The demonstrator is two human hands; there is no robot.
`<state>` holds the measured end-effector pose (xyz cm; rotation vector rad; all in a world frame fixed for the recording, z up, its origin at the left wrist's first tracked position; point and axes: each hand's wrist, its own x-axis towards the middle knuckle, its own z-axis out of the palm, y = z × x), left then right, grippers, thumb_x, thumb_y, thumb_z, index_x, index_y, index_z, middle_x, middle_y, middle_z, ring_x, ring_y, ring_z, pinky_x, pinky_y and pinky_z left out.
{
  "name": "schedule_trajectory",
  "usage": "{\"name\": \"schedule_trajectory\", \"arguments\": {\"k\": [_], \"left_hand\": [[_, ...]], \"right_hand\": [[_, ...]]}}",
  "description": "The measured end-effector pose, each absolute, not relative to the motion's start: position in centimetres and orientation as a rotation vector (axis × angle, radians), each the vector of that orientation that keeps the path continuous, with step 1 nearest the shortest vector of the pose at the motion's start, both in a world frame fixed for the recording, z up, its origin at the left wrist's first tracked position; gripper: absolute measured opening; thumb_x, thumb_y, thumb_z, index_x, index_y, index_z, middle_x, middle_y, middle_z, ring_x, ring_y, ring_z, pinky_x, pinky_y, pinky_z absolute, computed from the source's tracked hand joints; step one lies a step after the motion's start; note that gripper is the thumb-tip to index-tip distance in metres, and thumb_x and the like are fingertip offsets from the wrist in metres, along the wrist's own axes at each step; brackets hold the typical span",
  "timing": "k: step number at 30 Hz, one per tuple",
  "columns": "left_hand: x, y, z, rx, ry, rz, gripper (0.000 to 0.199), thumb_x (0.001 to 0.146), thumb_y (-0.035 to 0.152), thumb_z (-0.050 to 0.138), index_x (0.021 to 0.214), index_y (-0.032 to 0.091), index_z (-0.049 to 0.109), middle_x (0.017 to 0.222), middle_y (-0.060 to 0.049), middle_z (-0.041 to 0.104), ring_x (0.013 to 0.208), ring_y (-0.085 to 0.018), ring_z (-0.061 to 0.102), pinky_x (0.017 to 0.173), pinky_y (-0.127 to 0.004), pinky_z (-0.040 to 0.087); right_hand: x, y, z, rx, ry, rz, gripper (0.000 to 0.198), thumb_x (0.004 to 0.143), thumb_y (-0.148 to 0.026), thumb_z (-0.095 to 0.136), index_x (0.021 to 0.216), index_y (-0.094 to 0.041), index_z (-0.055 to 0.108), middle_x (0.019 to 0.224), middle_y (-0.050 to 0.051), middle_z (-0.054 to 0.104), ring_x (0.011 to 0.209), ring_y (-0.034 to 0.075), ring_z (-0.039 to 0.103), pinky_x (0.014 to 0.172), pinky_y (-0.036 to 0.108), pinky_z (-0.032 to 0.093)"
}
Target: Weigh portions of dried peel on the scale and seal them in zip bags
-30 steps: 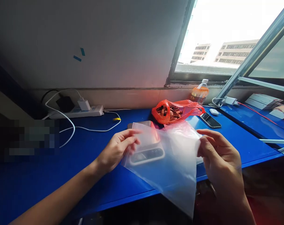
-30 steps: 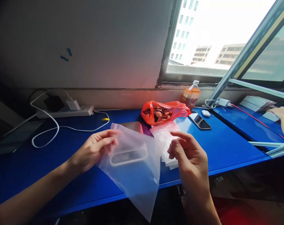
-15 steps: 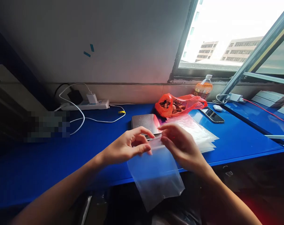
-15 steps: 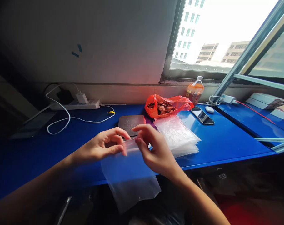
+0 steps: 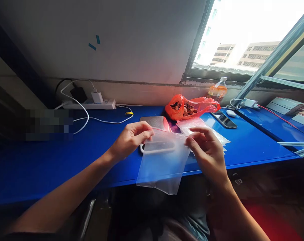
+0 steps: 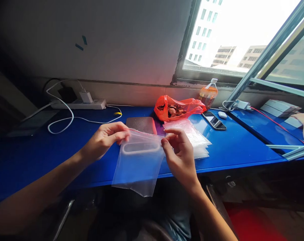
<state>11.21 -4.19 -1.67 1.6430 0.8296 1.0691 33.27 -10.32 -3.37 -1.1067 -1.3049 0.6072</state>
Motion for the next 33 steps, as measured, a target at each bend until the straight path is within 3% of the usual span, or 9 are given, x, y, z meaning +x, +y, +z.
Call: {"name": "schedule_trajectory", "arguments": {"k": [3, 5, 8, 10, 16, 23, 28, 33], "left_hand": [[11.2, -3.9, -1.8, 1.49, 0.799, 1.22, 0.013, 0.079, 0.027, 0.067, 0.075, 0.016, 0.061, 0.062, 0.003, 0.059, 0.053, -0.007, 0.045, 0.052, -0.019, 0.037], [11.3, -3.6, -1.9, 1.397, 0.769, 1.31, 0.014, 0.078, 0.028, 0.068, 0.077, 0.017, 0.06, 0.06, 0.004, 0.057, 0.052, -0.008, 0.044, 0.049, -0.019, 0.034], [11.6, -3.4, -2.1, 1.336, 0.749, 1.383, 0.017, 0.075, 0.028, 0.071, 0.078, 0.018, 0.058, 0.056, 0.004, 0.054, 0.049, -0.008, 0.042, 0.045, -0.018, 0.03], [12.0, -3.6, -2.3, 1.336, 0.735, 1.372, 0.019, 0.075, 0.03, 0.072, 0.078, 0.018, 0.057, 0.054, 0.005, 0.053, 0.047, -0.007, 0.04, 0.045, -0.018, 0.029], [12.6, -4.0, -3.0, 1.347, 0.718, 1.347, 0.028, 0.077, 0.04, 0.074, 0.083, 0.021, 0.054, 0.052, 0.007, 0.051, 0.044, -0.008, 0.037, 0.043, -0.017, 0.028], [11.1, -3.2, -3.3, 1.784, 0.734, 0.795, 0.053, 0.084, 0.067, 0.057, 0.089, 0.014, 0.065, 0.065, -0.001, 0.059, 0.049, -0.008, 0.039, 0.047, -0.022, 0.03], [11.1, -3.7, -2.8, 1.926, 0.801, 0.635, 0.045, 0.083, 0.059, 0.062, 0.075, 0.015, 0.062, 0.067, -0.001, 0.06, 0.064, -0.014, 0.053, 0.061, -0.025, 0.041], [10.5, -3.5, -2.6, 1.996, 0.775, 0.524, 0.038, 0.084, 0.052, 0.064, 0.076, 0.014, 0.064, 0.07, -0.003, 0.061, 0.064, -0.014, 0.053, 0.06, -0.025, 0.041]], "right_hand": [[33.4, -11.4, -3.9, -1.105, -1.286, 0.649, 0.04, 0.082, -0.03, 0.069, 0.119, -0.025, 0.054, 0.088, -0.001, 0.065, 0.08, 0.013, 0.064, 0.072, 0.025, 0.052], [33.1, -12.6, -4.9, -1.18, -1.304, 0.71, 0.041, 0.084, -0.033, 0.068, 0.122, -0.024, 0.054, 0.091, 0.0, 0.066, 0.081, 0.014, 0.063, 0.074, 0.027, 0.052], [32.3, -14.4, -6.9, -1.286, -1.413, 0.89, 0.023, 0.09, -0.039, 0.061, 0.104, -0.021, 0.065, 0.083, 0.002, 0.067, 0.076, 0.015, 0.063, 0.071, 0.026, 0.05], [31.9, -15.1, -7.9, -1.304, -1.424, 0.927, 0.023, 0.092, -0.04, 0.057, 0.093, -0.019, 0.068, 0.084, 0.003, 0.068, 0.077, 0.015, 0.063, 0.071, 0.026, 0.049], [31.6, -15.6, -8.8, -1.324, -1.481, 0.836, 0.023, 0.092, -0.038, 0.056, 0.09, -0.019, 0.07, 0.083, 0.004, 0.071, 0.077, 0.016, 0.064, 0.07, 0.024, 0.049], [31.4, -13.3, -8.0, -1.359, -1.303, 0.556, 0.021, 0.095, -0.039, 0.05, 0.092, -0.02, 0.059, 0.056, -0.004, 0.057, 0.05, 0.012, 0.053, 0.051, 0.024, 0.04], [31.8, -11.6, -6.8, -1.337, -1.239, 0.439, 0.024, 0.094, -0.041, 0.051, 0.092, -0.019, 0.059, 0.054, -0.005, 0.05, 0.043, 0.01, 0.042, 0.045, 0.023, 0.034], [31.9, -12.4, -6.8, -1.368, -1.2, 0.418, 0.023, 0.093, -0.041, 0.053, 0.09, -0.019, 0.06, 0.054, -0.006, 0.047, 0.045, 0.01, 0.039, 0.046, 0.024, 0.031]]}}
